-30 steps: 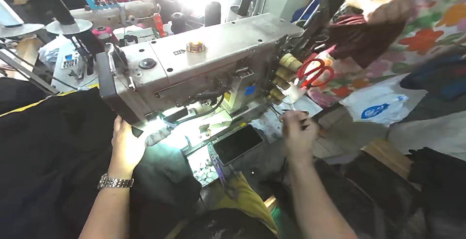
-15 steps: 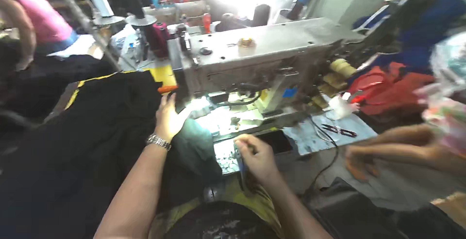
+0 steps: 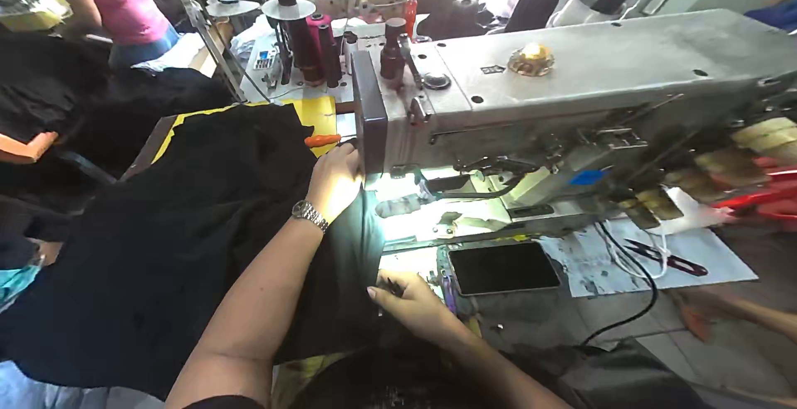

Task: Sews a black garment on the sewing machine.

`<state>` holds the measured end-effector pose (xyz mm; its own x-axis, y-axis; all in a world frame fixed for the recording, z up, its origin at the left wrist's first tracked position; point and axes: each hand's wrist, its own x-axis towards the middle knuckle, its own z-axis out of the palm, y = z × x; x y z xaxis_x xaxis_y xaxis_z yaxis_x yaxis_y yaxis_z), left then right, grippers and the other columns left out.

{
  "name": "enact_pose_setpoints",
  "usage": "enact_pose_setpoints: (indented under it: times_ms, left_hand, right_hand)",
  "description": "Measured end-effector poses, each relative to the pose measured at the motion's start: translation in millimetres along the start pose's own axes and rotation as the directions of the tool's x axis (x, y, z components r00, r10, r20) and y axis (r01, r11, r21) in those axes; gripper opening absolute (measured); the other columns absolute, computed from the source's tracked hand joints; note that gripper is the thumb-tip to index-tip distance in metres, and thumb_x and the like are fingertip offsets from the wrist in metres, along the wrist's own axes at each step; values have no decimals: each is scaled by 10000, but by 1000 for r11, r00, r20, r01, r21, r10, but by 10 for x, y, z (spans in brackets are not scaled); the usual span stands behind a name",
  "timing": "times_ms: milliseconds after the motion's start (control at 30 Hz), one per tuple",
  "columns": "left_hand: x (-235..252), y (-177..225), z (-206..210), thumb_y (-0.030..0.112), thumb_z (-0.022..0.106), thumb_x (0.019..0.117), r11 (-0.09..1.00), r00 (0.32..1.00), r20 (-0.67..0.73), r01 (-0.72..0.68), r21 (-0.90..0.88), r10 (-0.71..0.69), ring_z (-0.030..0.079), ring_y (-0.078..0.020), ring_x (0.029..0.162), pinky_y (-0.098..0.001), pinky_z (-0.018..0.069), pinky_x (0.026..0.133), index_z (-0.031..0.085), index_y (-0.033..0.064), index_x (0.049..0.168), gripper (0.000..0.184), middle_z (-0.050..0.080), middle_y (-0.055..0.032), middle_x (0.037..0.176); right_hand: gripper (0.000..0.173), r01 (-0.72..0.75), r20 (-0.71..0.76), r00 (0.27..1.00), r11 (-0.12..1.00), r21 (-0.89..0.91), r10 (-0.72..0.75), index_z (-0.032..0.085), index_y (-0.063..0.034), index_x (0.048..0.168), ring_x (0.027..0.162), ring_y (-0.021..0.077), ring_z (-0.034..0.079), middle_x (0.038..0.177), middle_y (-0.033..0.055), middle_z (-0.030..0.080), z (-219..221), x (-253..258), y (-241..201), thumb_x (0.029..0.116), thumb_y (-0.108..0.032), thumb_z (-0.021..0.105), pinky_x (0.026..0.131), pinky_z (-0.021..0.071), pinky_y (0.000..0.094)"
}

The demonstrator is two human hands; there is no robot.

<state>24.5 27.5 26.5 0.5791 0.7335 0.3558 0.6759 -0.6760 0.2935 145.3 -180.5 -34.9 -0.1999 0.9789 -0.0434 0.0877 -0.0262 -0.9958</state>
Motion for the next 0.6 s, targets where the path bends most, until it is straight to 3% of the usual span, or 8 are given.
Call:
enact_pose_setpoints:
  times_ms: [133,333,467,567,600]
  left_hand:
    - [151,-165,76,115,629,955,999,997,-62,-38,-20,37,678,-328,981,-512,555,854,731,47,1001,131,687,-144,988]
    - [268,-152,-75,163,594,1026,992,992,-27,123,-5,-123,681,-371,963,-543,557,848,710,9,1063,196,665,-200,1026]
    - [315,-78,-179,182,544,1060,949,949,19,316,4,-316,646,-388,1115,-549,519,952,682,0,1148,245,635,-220,1211]
    - [120,-149,-108,164,576,1025,934,940,-18,337,-119,-341,628,-384,1184,-571,505,1006,642,-2,1197,249,623,-223,1272]
    - [-35,-198,-107,185,608,1006,921,945,3,320,-223,-328,619,-400,1202,-586,490,1030,595,-22,1296,357,614,-251,1304]
  right_hand:
    - [173,24,-8,1000,999,26,-24,656,-78,891,652,-10,543,735,-51,585,54,136,-143,1012,-188,599,620,463,172]
    - [175,57,-46,998,995,88,-53,650,-71,899,615,9,560,709,-47,612,123,264,-202,1027,-154,564,587,473,184]
    - [182,30,-105,994,992,121,-17,627,-95,887,566,21,504,678,-55,558,189,280,-210,1035,-154,537,539,422,194]
    - [176,0,38,999,1000,-28,1,628,-68,923,616,18,538,706,-45,569,105,98,-263,1036,-176,546,602,467,199]
    - [200,-4,143,990,994,-109,20,645,-48,948,645,33,554,731,-22,584,40,-3,-262,1038,-202,554,637,486,223]
